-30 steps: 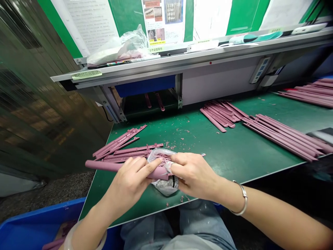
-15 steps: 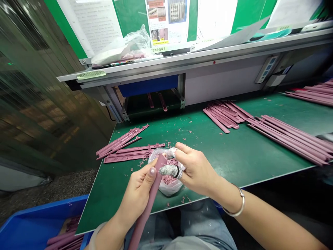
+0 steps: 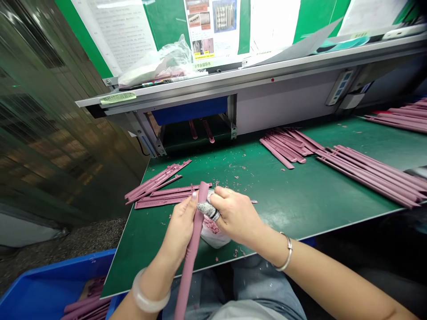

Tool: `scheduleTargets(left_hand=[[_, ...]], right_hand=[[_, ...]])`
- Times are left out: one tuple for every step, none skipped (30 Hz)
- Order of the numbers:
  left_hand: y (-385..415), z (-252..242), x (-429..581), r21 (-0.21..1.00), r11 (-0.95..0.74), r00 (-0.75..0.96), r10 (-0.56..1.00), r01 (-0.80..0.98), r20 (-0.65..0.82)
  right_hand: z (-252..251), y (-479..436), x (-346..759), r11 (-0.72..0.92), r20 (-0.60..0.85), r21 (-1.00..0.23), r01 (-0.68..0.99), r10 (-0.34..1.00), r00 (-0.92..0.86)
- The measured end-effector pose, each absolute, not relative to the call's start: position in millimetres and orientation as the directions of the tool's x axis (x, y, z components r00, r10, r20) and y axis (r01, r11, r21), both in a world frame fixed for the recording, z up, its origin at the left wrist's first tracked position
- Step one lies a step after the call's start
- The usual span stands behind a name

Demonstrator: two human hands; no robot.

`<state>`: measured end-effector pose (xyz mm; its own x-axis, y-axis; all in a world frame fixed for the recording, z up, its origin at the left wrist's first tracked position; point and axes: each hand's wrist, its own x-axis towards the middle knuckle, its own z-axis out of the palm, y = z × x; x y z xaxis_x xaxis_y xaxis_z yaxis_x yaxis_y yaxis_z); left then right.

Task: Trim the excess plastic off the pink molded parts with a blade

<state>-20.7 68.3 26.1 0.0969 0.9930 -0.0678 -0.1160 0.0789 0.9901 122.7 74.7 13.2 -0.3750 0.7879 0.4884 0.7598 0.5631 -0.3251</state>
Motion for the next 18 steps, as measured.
scheduleTargets(left_hand=[[76.8, 26.4, -20.3, 0.990, 0.069, 0.081, 0.995, -0.121, -0.060], [86.4, 26.9, -20.6, 0.990, 0.063, 0.064, 0.996, -0.123, -0.056], [96.8, 27.2, -21.5, 0.991, 0.059, 0.043, 0.998, -0.124, -0.054], [107.8, 27.1, -23.0, 0.991, 0.054, 0.019, 0.998, -0.125, -0.052], [118.8, 26.6, -25.1, 0.991, 0.050, -0.008, 0.999, -0.128, -0.051], [129.4, 25.6, -27.5, 0.990, 0.046, -0.039, 0.998, -0.133, -0.052], [139.2, 23.9, -30.0, 0.989, 0.045, -0.072, 0.996, -0.140, -0.055], [147.7, 21.8, -32.4, 0.988, 0.044, -0.103, 0.993, -0.148, -0.060], [154.9, 19.3, -34.6, 0.987, 0.042, -0.132, 0.989, -0.157, -0.064], [160.8, 16.7, -36.5, 0.985, 0.039, -0.157, 0.985, -0.166, -0.066], [165.4, 14.1, -38.4, 0.984, 0.034, -0.178, 0.982, -0.174, -0.065], [169.0, 11.9, -40.6, 0.983, 0.028, -0.197, 0.978, -0.180, -0.064], [171.9, 10.5, -43.2, 0.983, 0.020, -0.217, 0.974, -0.185, -0.061], [174.1, 10.0, -46.4, 0.982, 0.011, -0.239, 0.969, -0.190, -0.057], [175.4, 10.8, -50.3, 0.980, -0.003, -0.268, 0.962, -0.198, -0.051], [175.7, 12.7, -54.5, 0.978, -0.024, -0.301, 0.953, -0.209, -0.041], [174.3, 15.7, -58.4, 0.973, -0.053, -0.334, 0.942, -0.225, -0.026], [170.8, 19.4, -61.3, 0.966, -0.093, -0.367, 0.930, -0.243, -0.003]], right_hand=[[8.2, 72.7, 117.7, 0.579, 0.470, -0.316, 0.751, 0.783, -0.406], [2.8, 69.4, 112.5, 0.602, 0.450, -0.306, 0.738, 0.774, -0.445], [-2.7, 64.9, 107.4, 0.626, 0.427, -0.294, 0.722, 0.762, -0.487], [-7.9, 59.4, 102.9, 0.651, 0.399, -0.280, 0.706, 0.747, -0.532], [-12.6, 53.2, 99.2, 0.677, 0.369, -0.265, 0.687, 0.729, -0.576], [-16.5, 46.9, 96.5, 0.704, 0.340, -0.252, 0.664, 0.707, -0.620], [-19.3, 40.8, 94.8, 0.727, 0.312, -0.244, 0.642, 0.686, -0.658], [-21.2, 35.5, 94.1, 0.745, 0.286, -0.242, 0.622, 0.667, -0.688], [-22.1, 31.2, 94.3, 0.758, 0.262, -0.245, 0.604, 0.651, -0.712], [-22.3, 28.2, 95.1, 0.766, 0.239, -0.252, 0.592, 0.642, -0.729], [-22.1, 26.4, 96.5, 0.769, 0.218, -0.257, 0.586, 0.637, -0.740], [-21.7, 25.6, 98.2, 0.770, 0.198, -0.259, 0.583, 0.633, -0.748], [-21.4, 25.6, 100.1, 0.772, 0.181, -0.256, 0.582, 0.630, -0.755], [-21.4, 26.1, 102.1, 0.774, 0.170, -0.248, 0.582, 0.626, -0.761], [-21.8, 26.9, 104.1, 0.775, 0.165, -0.242, 0.584, 0.626, -0.762], [-22.5, 27.8, 106.0, 0.772, 0.167, -0.243, 0.587, 0.629, -0.759], [-23.5, 28.7, 107.6, 0.764, 0.176, -0.259, 0.591, 0.639, -0.749], [-24.6, 29.7, 108.9, 0.746, 0.190, -0.294, 0.597, 0.658, -0.729]])
